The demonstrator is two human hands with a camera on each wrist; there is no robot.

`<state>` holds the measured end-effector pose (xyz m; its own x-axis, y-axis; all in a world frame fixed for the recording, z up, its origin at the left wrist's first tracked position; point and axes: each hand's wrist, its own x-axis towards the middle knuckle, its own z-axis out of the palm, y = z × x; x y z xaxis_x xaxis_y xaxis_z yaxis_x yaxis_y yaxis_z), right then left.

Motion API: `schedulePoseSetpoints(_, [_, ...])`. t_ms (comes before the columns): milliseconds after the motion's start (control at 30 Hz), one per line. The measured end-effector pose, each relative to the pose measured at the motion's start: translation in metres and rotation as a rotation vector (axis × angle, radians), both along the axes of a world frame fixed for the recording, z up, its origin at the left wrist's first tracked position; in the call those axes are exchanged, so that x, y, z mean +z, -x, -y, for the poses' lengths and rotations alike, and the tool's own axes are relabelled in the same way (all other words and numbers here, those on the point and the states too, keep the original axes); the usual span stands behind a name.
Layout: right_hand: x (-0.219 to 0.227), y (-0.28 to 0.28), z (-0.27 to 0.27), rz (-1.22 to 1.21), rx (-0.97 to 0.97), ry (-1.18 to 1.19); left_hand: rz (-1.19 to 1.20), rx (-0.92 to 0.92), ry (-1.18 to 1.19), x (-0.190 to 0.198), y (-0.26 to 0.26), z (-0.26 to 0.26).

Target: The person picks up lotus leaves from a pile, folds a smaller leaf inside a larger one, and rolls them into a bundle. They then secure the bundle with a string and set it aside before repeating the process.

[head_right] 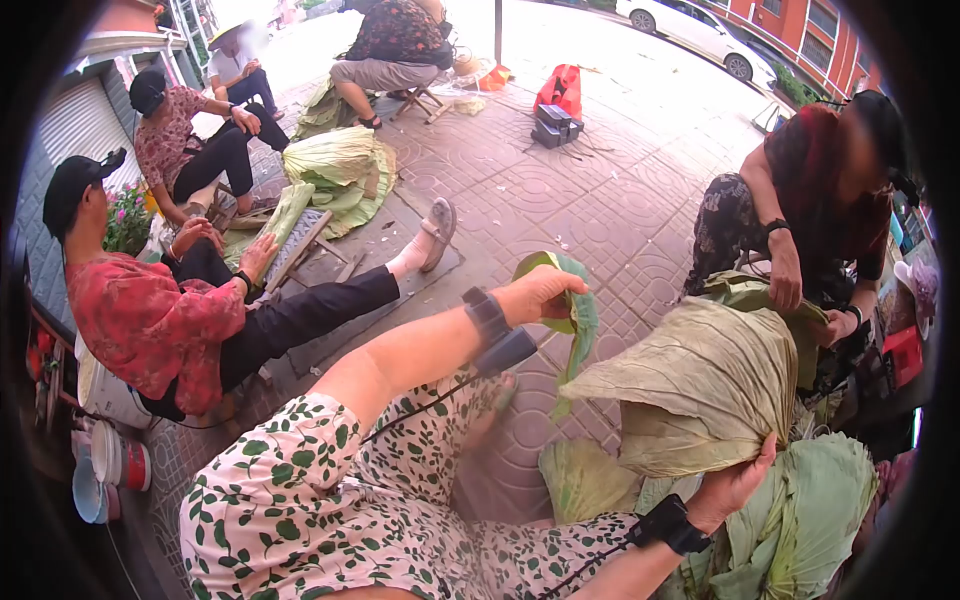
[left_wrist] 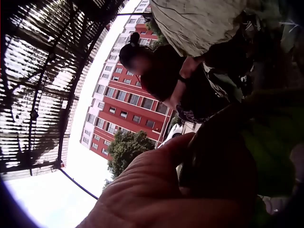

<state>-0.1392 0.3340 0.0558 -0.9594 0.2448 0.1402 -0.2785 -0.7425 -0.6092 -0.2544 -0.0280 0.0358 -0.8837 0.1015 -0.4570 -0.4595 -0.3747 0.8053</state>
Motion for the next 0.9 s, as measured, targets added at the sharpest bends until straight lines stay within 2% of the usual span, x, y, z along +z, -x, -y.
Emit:
schedulePoseSetpoints(167, [-0.012,0.013,-0.010,0.047,-0.070,0.014,-0.019,-0.025,-0.004,-0.009,0.007,0.000])
schedulePoseSetpoints(233, [-0.015,0.020,-0.009,0.201,-0.165,-0.048,-0.034,-0.039,-0.012,-0.013,0.009,-0.001])
schedulePoseSetpoints(300, [-0.017,0.021,-0.008,0.196,-0.154,-0.101,-0.056,-0.053,-0.012,-0.016,0.011,-0.002])
schedulePoseSetpoints(333, [-0.019,0.023,-0.008,0.190,-0.163,-0.127,-0.030,-0.009,0.073,-0.005,0.004,-0.005])
schedulePoseSetpoints(467, [-0.020,0.021,-0.005,0.152,-0.215,-0.177,-0.044,-0.020,0.021,-0.006,0.002,-0.004])
schedulePoseSetpoints(500, [-0.020,0.020,-0.006,0.151,-0.215,-0.178,-0.044,-0.025,0.017,-0.007,0.001,-0.003])
schedulePoseSetpoints(567, [-0.017,0.015,-0.007,0.114,-0.171,-0.028,-0.046,-0.028,0.012,-0.008,0.002,-0.002])
schedulePoseSetpoints(700, [-0.012,0.005,-0.008,0.039,-0.107,-0.010,-0.031,-0.018,0.035,-0.011,0.003,-0.001])
schedulePoseSetpoints(767, [-0.018,0.005,-0.012,-0.028,-0.077,-0.110,-0.027,-0.023,0.053,-0.010,0.002,-0.002])
schedulePoseSetpoints(833, [-0.020,0.011,-0.012,0.068,-0.062,-0.043,-0.035,-0.037,0.056,-0.008,0.000,-0.005])
schedulePoseSetpoints(900, [-0.033,0.024,-0.016,0.217,-0.183,-0.054,-0.057,-0.041,0.078,-0.011,0.001,-0.006])
